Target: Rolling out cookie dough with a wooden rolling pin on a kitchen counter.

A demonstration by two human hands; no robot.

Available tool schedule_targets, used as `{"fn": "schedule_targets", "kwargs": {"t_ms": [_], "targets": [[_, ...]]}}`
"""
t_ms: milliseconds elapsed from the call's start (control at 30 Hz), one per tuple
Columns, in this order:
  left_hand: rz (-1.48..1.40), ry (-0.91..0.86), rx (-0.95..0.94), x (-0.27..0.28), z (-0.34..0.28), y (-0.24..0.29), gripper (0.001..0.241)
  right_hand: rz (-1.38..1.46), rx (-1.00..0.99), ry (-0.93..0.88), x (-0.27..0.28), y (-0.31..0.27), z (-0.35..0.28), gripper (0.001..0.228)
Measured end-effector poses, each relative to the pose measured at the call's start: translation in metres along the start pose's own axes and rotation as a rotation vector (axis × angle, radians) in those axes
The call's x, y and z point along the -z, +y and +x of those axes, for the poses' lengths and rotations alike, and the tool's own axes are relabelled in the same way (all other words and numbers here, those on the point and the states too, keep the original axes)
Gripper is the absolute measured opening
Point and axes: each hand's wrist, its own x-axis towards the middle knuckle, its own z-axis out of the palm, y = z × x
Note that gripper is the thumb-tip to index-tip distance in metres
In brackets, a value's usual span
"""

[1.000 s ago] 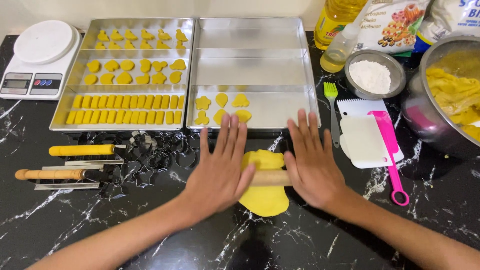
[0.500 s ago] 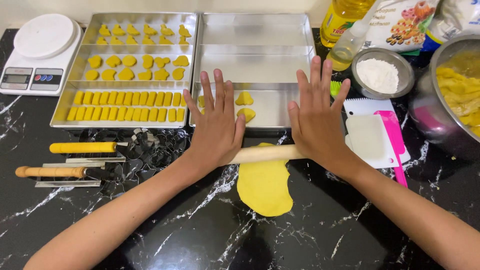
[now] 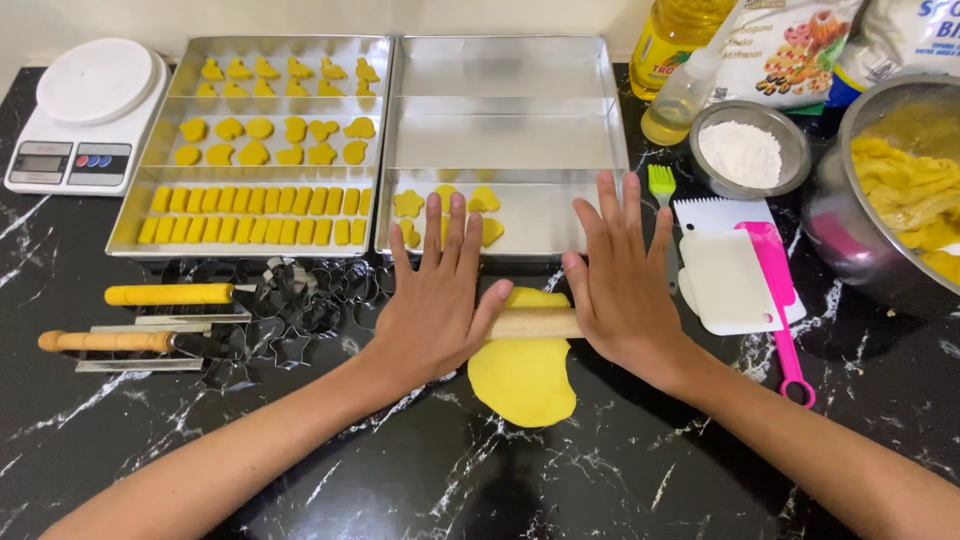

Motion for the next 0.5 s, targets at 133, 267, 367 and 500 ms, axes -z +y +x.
{"fn": "schedule_targets", "kwargs": {"t_ms": [133,267,367,500], "targets": [[-0.001,-0.007,-0.099,0.006,0.014,-0.006,0.082,0.037,-0.051,-0.013,-0.013,0.016,0.015,0.054],[0.041,0.022,-0.068,0.001,0.031,-0.016,0.078,-0.057,-0.034,0.046,-0.012,0.02,0.031,0.055],[0.064,0.056,-0.047,-0.002,0.039,-0.02,0.073,-0.127,-0.02,0.079,-0.012,0.021,0.035,0.054],[0.042,0.093,-0.044,0.002,0.046,-0.023,0.069,-0.113,0.006,0.118,-0.019,0.029,0.041,0.052]]}}
